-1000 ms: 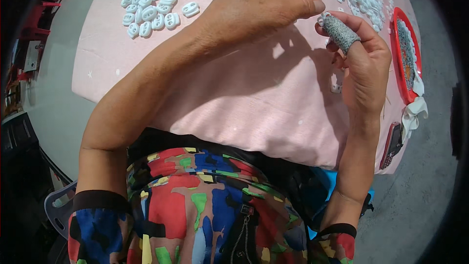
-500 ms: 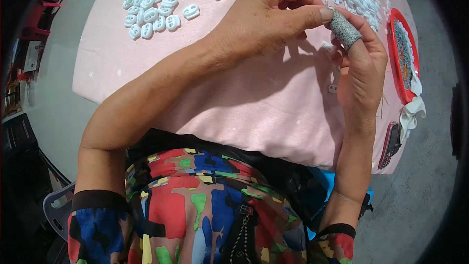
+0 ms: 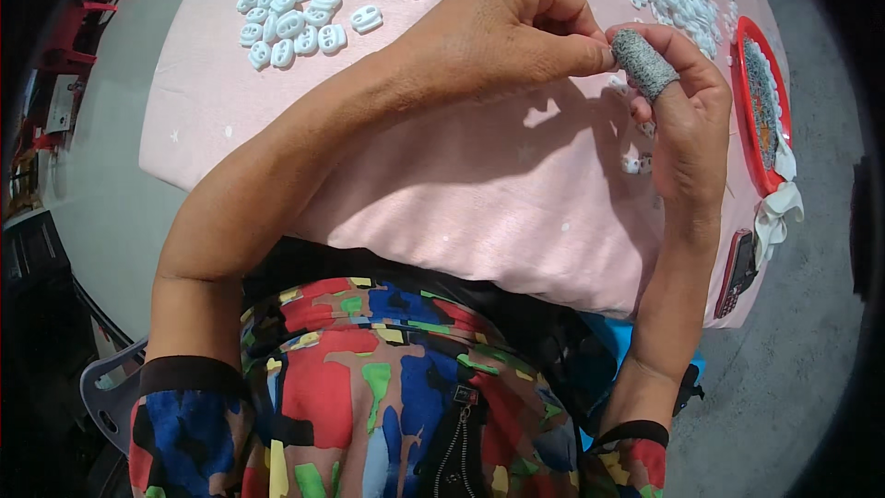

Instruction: Stringing small white plastic components together using a needle and wire at a manufacturing workstation.

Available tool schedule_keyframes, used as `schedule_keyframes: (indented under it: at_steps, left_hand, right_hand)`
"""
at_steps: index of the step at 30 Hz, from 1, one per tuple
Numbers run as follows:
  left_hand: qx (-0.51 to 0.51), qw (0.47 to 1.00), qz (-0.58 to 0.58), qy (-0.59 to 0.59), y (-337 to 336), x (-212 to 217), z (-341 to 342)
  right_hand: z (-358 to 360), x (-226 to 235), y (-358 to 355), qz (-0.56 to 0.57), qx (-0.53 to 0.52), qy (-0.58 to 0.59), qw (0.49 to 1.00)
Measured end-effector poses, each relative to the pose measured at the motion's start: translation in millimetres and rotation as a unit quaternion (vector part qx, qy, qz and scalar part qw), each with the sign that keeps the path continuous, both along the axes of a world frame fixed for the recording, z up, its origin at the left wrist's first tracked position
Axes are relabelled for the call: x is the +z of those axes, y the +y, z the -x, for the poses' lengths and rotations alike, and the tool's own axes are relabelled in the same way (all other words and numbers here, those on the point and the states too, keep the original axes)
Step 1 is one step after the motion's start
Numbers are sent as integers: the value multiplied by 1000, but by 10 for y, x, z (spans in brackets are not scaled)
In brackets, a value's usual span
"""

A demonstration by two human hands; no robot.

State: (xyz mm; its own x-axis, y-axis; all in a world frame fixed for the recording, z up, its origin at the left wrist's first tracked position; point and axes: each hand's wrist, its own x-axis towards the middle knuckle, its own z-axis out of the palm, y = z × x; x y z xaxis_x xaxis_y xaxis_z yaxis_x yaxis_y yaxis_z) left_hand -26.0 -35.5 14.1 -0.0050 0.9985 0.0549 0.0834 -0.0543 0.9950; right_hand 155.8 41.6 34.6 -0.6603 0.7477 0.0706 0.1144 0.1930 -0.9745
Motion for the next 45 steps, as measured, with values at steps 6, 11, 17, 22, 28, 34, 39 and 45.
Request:
schedule_keyframes:
  at_steps: [6, 11, 17, 22, 28, 34, 39, 45]
  left_hand:
    - [19, 978, 69, -194, 4, -83, -86]
    - [31, 997, -46, -48, -27, -30, -28]
    - [34, 975, 100, -195, 4, 198, 167]
    - [59, 974, 98, -197, 19, 179, 275]
    - [83, 973, 114, -181, 23, 197, 273]
    - [60, 968, 99, -223, -1, 175, 196]
    - [49, 969, 122, -211, 34, 131, 185]
    - [46, 965, 125, -225, 40, 107, 184]
  right_hand:
    - [23, -81, -11, -12, -18, 46, 999]
    - [16, -67, -31, 9, -16, 12, 1000]
    - [174, -193, -15, -73, -19, 43, 996]
    - [251, -311, 94, -492, 60, -95, 863]
    - [225, -279, 52, -484, 83, -113, 864]
    - [111, -206, 23, -396, 69, -146, 904]
    - [59, -149, 30, -416, 69, -176, 890]
    - [31, -112, 35, -438, 85, -195, 874]
